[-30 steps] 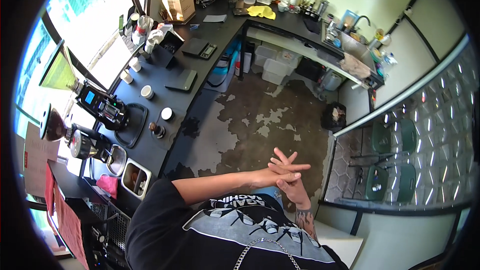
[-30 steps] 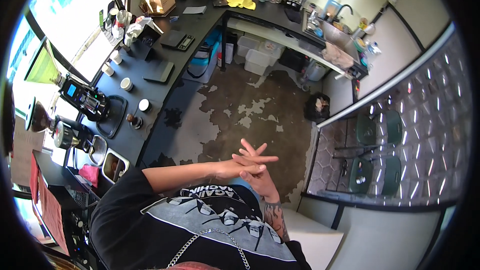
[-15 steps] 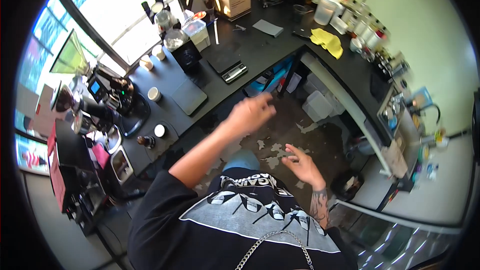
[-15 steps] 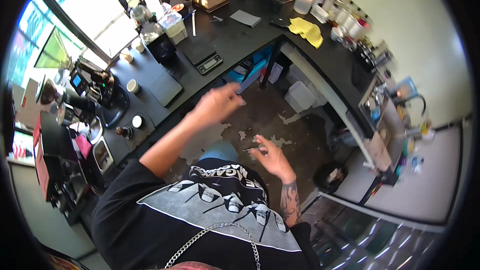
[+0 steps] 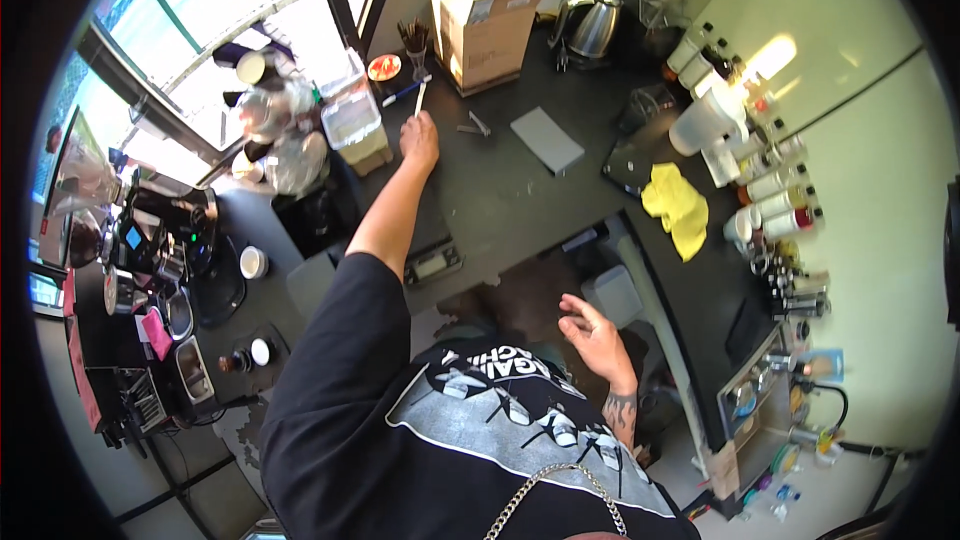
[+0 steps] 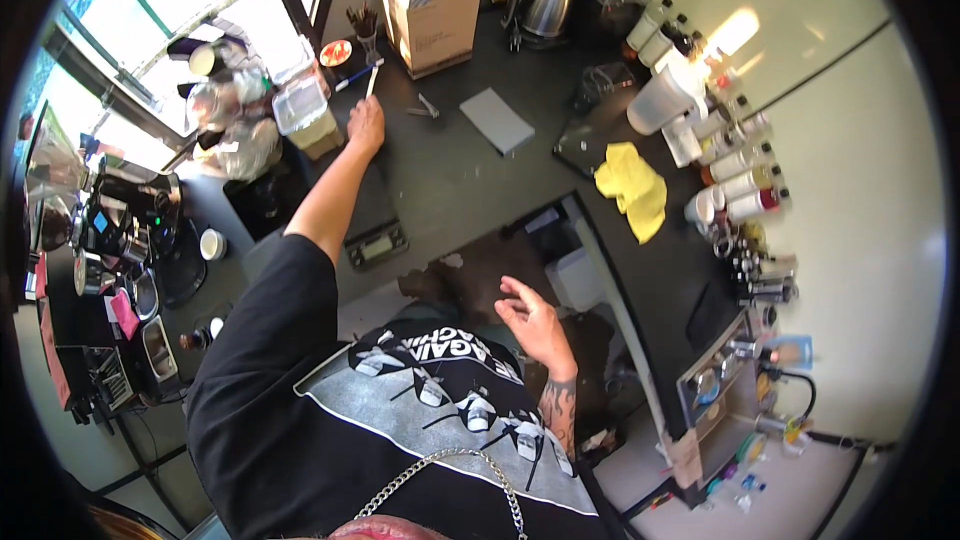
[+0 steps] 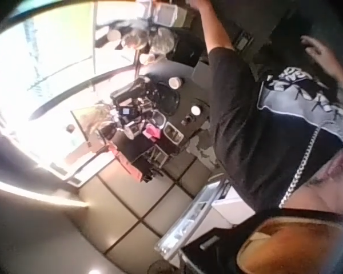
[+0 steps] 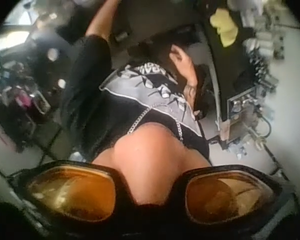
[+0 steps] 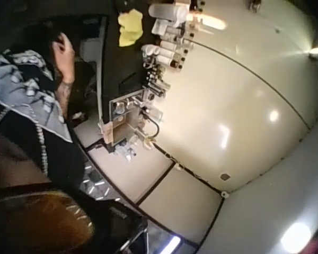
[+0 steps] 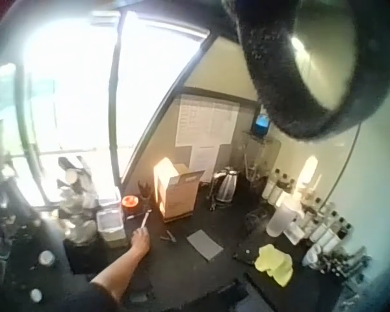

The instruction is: The recorder prepares iced coffee drinks, serves them to a customer through a drive-through window, and cleans coffee equipment using a brush.

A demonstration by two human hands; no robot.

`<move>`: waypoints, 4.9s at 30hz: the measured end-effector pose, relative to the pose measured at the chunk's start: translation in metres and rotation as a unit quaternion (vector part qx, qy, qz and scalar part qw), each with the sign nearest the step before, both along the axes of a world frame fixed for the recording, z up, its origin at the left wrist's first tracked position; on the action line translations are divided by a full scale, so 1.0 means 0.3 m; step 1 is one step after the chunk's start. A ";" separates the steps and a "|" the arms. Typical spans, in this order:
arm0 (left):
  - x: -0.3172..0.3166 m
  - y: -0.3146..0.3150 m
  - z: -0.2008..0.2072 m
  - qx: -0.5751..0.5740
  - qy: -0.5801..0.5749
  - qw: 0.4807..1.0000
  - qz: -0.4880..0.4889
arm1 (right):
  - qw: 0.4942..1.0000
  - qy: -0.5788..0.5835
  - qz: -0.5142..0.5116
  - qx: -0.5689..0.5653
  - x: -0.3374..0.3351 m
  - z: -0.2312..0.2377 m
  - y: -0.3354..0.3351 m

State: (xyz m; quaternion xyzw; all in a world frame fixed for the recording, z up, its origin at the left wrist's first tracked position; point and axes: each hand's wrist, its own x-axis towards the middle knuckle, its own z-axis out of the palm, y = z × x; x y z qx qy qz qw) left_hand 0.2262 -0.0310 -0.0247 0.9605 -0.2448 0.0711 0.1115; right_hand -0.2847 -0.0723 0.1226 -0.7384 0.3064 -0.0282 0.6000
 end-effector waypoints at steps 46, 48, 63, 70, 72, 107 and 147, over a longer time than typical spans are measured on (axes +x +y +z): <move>-0.018 -0.351 0.876 0.073 -0.010 0.995 0.063 | 0.754 -0.218 0.558 -0.270 1.981 0.510 -1.103; 0.011 -0.358 0.877 0.104 -0.040 0.993 0.046 | 0.701 -0.085 0.600 -0.376 1.966 0.509 -1.042; 0.061 -0.349 0.802 0.029 0.000 1.000 -0.005 | 0.781 0.018 0.448 -0.436 1.921 0.610 -1.308; 0.045 -0.380 0.788 0.026 -0.003 0.999 -0.020 | 0.542 -0.197 0.439 -0.689 1.830 0.595 -1.133; 0.043 -0.372 0.778 0.020 -0.003 1.000 -0.018 | 0.519 -0.235 0.433 -0.699 1.811 0.630 -1.041; 0.042 -0.360 0.736 -0.047 0.021 0.999 -0.004 | 0.539 -0.160 0.518 -0.645 1.999 0.513 -0.891; -0.011 -0.327 0.825 -0.072 -0.059 0.993 0.072 | 0.814 -0.180 0.327 -0.446 1.911 0.328 -0.959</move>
